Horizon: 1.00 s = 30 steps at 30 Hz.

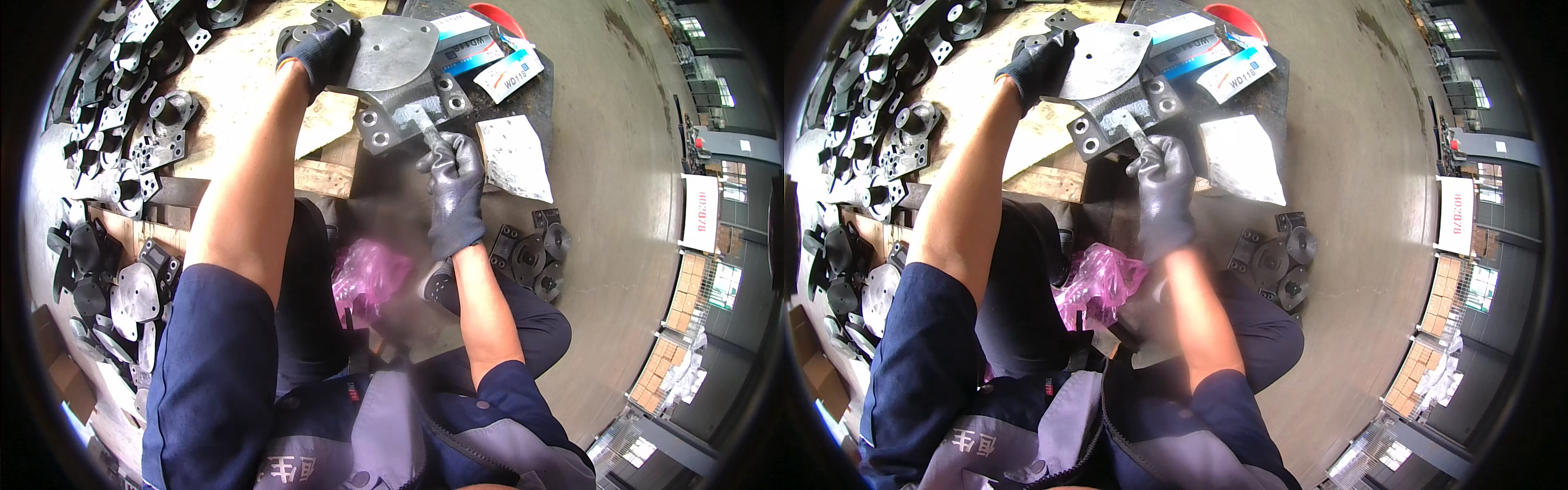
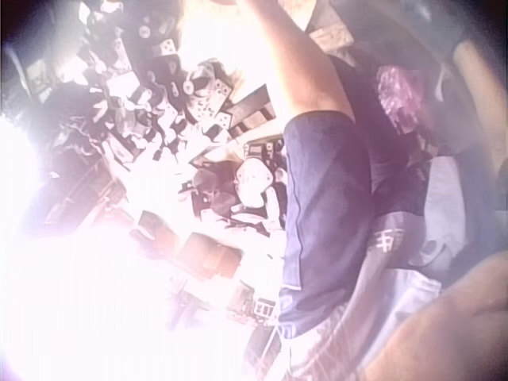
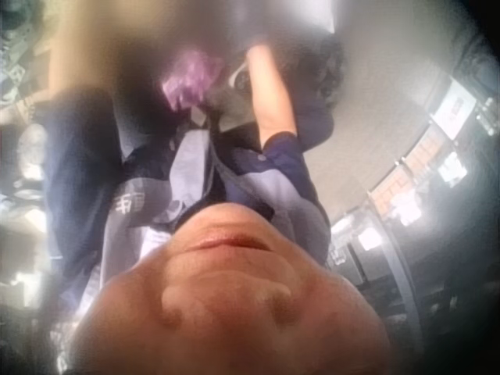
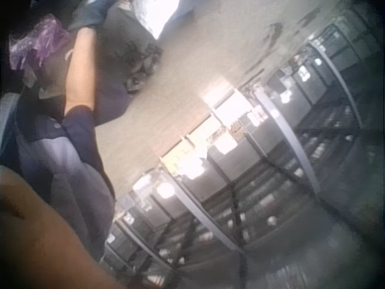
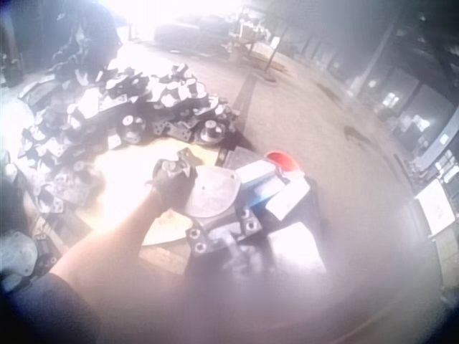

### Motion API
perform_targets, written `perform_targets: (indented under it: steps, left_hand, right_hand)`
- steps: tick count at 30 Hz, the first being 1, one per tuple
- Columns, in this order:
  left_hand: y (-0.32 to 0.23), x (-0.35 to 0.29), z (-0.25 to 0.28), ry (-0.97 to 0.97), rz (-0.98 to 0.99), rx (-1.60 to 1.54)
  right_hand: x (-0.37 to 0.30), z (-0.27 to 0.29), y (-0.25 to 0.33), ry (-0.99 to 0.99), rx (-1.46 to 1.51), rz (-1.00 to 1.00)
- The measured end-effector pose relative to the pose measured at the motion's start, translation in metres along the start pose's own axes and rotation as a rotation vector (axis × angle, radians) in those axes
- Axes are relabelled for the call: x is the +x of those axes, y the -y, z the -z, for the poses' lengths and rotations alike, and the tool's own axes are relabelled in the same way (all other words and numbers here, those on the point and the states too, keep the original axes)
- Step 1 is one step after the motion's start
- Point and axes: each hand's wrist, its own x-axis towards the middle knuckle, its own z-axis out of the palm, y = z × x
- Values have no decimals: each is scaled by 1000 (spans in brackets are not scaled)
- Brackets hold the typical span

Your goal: The person sits on the floor and repeatedly picks up dark metal parts from a pile. They use a small metal tool to scrape and clean the surfaces of each part before placing them back into the pile.

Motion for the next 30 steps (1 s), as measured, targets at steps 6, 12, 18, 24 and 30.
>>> perform_targets:
  steps: [6,12,18,24,30]
  left_hand:
    - [9,3,-7,-5,12,-70]
    - [4,1,-7,-18,-10,51]
    - [9,1,-6,-10,-21,-69]
    - [-7,-1,8,86,120,-162]
    - [-5,2,7,117,247,-262]
  right_hand:
    - [5,2,12,-97,31,0]
    - [7,21,4,-158,92,134]
    - [-1,32,-17,-91,-214,465]
    - [-1,39,-37,32,-59,309]
    - [-3,41,-25,-108,-263,364]
